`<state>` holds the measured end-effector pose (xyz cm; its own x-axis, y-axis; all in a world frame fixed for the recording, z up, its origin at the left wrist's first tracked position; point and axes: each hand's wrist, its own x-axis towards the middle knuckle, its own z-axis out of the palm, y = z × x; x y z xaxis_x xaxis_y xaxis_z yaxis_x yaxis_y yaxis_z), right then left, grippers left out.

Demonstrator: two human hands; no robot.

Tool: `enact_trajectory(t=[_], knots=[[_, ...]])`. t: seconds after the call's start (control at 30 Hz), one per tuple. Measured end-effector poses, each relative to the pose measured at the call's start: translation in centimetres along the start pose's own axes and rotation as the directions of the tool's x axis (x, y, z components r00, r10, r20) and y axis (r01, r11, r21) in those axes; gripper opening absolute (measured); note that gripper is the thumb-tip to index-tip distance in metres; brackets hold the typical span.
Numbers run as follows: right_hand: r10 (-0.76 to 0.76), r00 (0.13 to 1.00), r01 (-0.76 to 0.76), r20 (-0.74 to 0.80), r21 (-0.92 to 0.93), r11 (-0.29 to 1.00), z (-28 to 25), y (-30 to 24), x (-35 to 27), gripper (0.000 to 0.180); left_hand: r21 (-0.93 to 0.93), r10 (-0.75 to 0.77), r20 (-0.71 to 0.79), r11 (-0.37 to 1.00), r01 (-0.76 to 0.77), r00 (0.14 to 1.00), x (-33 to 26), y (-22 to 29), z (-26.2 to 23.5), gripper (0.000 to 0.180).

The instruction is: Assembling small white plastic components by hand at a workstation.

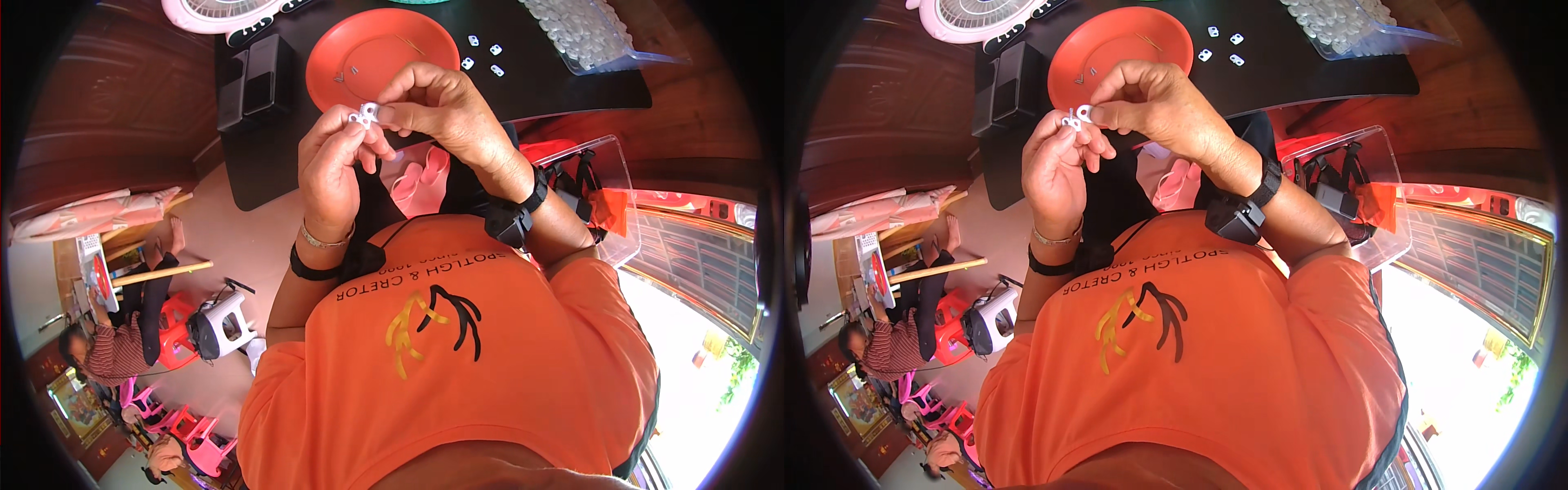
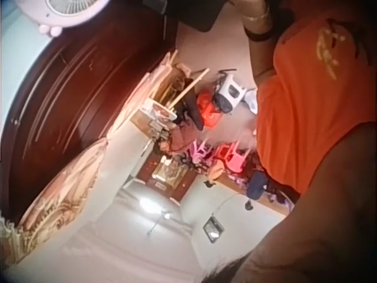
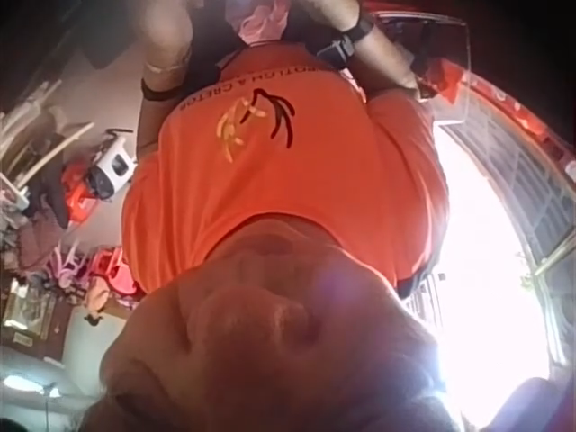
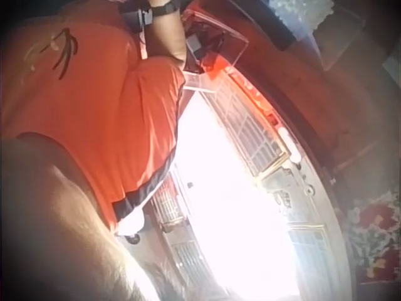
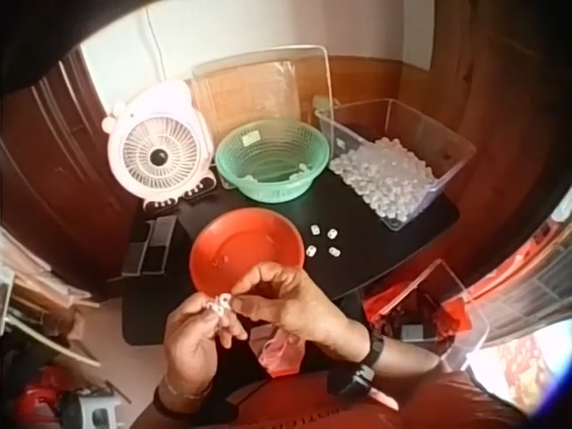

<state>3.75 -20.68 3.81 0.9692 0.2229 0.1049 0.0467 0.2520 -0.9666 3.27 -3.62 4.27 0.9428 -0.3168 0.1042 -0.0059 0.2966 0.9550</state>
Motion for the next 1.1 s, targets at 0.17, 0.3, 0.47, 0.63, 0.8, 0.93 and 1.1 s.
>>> enact_trajectory(t=[0.17,0.3,0.47,0.63,0.8,0.93,1.1], knots=[[0.035,0.999,-0.034,-0.019,0.089,0.995,-0.6,-0.7,0.4,0.012,0.142,-0.019,-0.059,0.989,0.027,0.998,-0.2,-0.3,-0.4,0.022],[0.032,0.999,-0.031,-0.007,0.113,0.993,-0.6,-0.6,0.3,0.012,0.134,-0.057,-0.078,0.989,0.067,0.995,-0.3,-0.3,-0.2,0.020],[0.000,1.000,-0.002,0.023,0.094,0.996,-0.5,-0.3,0.2,0.012,0.123,-0.072,-0.044,0.989,0.077,0.996,-0.3,-0.5,-0.3,0.019],[-0.042,0.999,0.040,0.026,0.081,0.996,-0.5,-0.2,0.0,0.012,0.122,-0.090,-0.050,0.988,0.096,0.995,-0.4,-0.4,-0.3,0.019],[-0.066,0.997,0.066,-0.031,-0.012,0.998,0.1,-0.2,-0.3,0.011,0.162,-0.057,-0.055,0.985,0.065,0.997,-0.6,-0.6,0.1,0.020],[-0.084,0.996,0.083,-0.022,-0.038,0.996,0.2,-0.6,-0.5,0.013,0.166,-0.043,-0.050,0.985,0.051,0.998,-0.7,-0.6,0.1,0.020],[-0.099,0.995,0.098,-0.016,-0.073,0.993,0.4,-0.3,-0.6,0.013,0.249,-0.038,-0.064,0.967,0.053,0.997,-0.6,-0.5,0.6,0.024]])
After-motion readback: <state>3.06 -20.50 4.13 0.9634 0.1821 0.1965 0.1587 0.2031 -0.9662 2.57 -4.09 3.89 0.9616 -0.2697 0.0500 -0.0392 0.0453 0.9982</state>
